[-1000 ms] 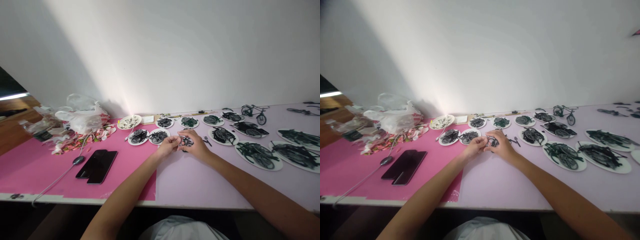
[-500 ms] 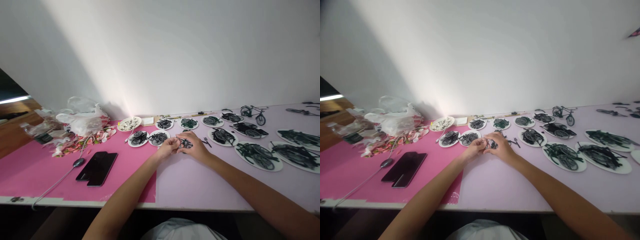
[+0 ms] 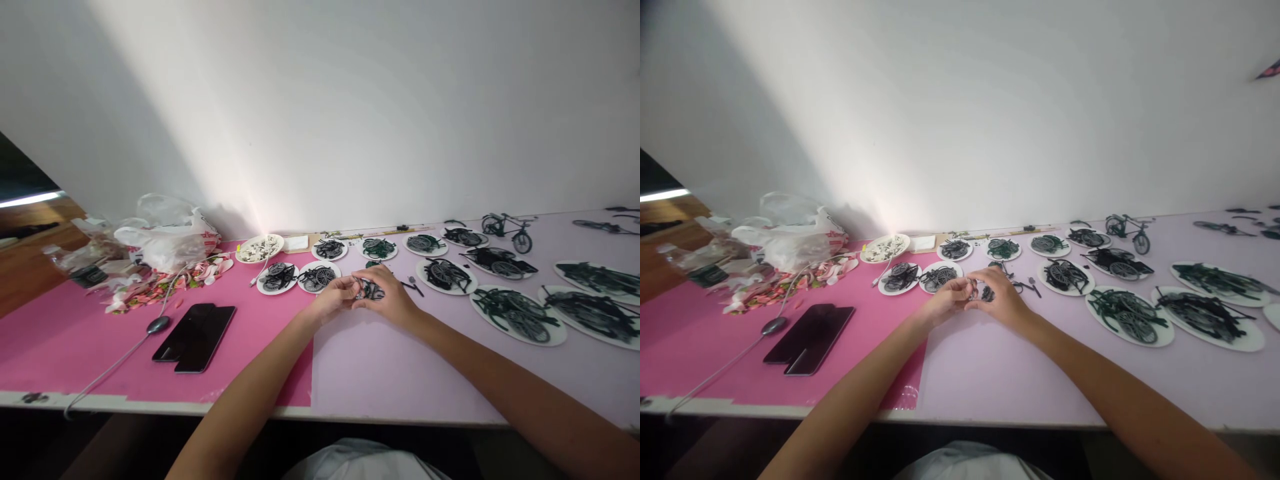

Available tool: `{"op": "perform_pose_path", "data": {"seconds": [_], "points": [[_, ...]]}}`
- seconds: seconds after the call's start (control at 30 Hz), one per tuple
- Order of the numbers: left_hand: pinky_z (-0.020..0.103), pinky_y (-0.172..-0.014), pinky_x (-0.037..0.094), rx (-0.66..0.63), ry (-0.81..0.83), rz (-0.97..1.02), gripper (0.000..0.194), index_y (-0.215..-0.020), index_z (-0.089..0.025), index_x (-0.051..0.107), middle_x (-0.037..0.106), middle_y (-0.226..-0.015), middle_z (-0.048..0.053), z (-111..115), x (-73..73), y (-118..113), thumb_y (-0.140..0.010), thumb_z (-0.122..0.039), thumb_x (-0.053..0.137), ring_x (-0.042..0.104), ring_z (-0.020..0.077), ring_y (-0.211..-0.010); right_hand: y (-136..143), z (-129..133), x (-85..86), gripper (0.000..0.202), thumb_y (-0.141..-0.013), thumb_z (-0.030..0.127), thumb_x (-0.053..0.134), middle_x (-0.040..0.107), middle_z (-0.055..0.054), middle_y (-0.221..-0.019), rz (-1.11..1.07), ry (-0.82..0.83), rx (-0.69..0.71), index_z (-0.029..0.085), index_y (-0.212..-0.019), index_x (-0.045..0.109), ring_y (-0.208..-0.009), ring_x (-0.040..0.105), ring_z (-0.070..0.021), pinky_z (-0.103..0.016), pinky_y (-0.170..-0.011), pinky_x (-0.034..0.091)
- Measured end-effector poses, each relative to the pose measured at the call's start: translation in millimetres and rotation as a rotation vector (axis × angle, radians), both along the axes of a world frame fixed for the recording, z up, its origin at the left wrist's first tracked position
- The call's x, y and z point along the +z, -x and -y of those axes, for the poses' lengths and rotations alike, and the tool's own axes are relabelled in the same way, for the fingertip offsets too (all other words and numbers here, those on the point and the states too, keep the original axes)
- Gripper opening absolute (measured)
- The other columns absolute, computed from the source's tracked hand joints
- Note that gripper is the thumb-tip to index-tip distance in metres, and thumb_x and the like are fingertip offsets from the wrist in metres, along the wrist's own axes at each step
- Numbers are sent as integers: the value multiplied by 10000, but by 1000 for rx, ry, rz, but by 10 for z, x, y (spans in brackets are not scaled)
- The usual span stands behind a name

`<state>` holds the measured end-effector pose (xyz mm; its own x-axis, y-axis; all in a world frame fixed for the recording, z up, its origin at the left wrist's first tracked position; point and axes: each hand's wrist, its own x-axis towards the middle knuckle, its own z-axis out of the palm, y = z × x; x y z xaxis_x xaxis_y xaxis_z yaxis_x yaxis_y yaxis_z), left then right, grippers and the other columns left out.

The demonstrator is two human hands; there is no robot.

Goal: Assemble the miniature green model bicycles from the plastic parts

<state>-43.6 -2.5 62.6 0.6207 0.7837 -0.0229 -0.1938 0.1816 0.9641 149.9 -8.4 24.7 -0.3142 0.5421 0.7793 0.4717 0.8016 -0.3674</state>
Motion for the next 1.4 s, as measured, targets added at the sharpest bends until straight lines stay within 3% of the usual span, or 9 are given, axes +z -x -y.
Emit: {"op": "perform_pose_path", "data": {"seconds": [0.23, 0.47, 0.73, 0.83, 0.93, 1.03, 1.23, 1.4], "points": [[208, -532, 285, 4, 10, -1, 635, -807, -152, 553, 633, -830, 33, -1, -14, -3, -586, -584, 962, 482, 65, -551, -37, -29, 3, 613, -788, 500, 869, 737, -109, -1167, -3, 12, -28, 297, -1332, 674, -1086, 638, -358, -567, -962, 543], [206, -534, 288, -11, -16, -3, 638, -826, -153, 565, 607, -790, 15, -73, -108, -3, -596, -606, 950, 459, 59, -534, -24, -29, 24, 582, -802, 518, 851, 743, -111, -1149, -6, -41, -4, 278, -1305, 684, -1056, 630, -342, -547, -938, 541], [210, -514, 256, -9, -47, -43, 647, -807, -147, 576, 610, -787, 20, -118, -153, 2, -565, -617, 948, 436, 58, -529, -9, -23, 10, 545, -829, 511, 834, 712, -99, -1206, 50, 78, 0, 305, -1303, 664, -1121, 608, -346, -543, -970, 528], [212, -504, 237, -2, -56, -48, 634, -830, -154, 576, 627, -809, 30, -113, -153, -4, -578, -607, 940, 382, 46, -507, -4, 8, 32, 648, -844, 626, 768, 683, -116, -1244, 67, 106, 11, 303, -1381, 605, -1169, 590, -357, -549, -1003, 514], [210, -496, 199, 20, -64, -31, 591, -841, -160, 568, 610, -773, 13, -87, -142, -21, -616, -570, 927, 308, 36, -497, -46, 39, 92, 730, -937, 747, 531, 628, -151, -1332, 85, 133, 27, 272, -1490, 496, -1252, 559, -354, -529, -1053, 492], [211, -479, 156, 34, -79, -24, 569, -841, -164, 565, 605, -760, 4, -59, -124, -43, -622, -550, 921, 257, 32, -491, -162, 11, 177, 660, -1029, 708, 307, 612, -158, -1344, 63, 125, -16, 256, -1469, 501, -1280, 547, -339, -505, -1055, 489], [214, -454, 148, 109, -85, -35, 621, -824, -161, 558, 638, -818, 27, -55, -117, -64, -608, -625, 910, 244, 20, -477, -528, -233, 324, 283, -1061, 447, 484, 662, -111, -1151, 70, -24, -229, 259, -1150, 676, -1166, 582, -322, -516, -1039, 469], [215, -443, 127, 163, -88, -42, 625, -830, -156, 569, 642, -829, 35, -84, -148, -62, -631, -656, 886, 240, 12, -459, -768, -403, 270, 226, -1020, 377, 559, 687, -102, -1015, 138, 2, -327, 250, -959, 736, -1066, 588, -331, -551, -989, 472]]}}
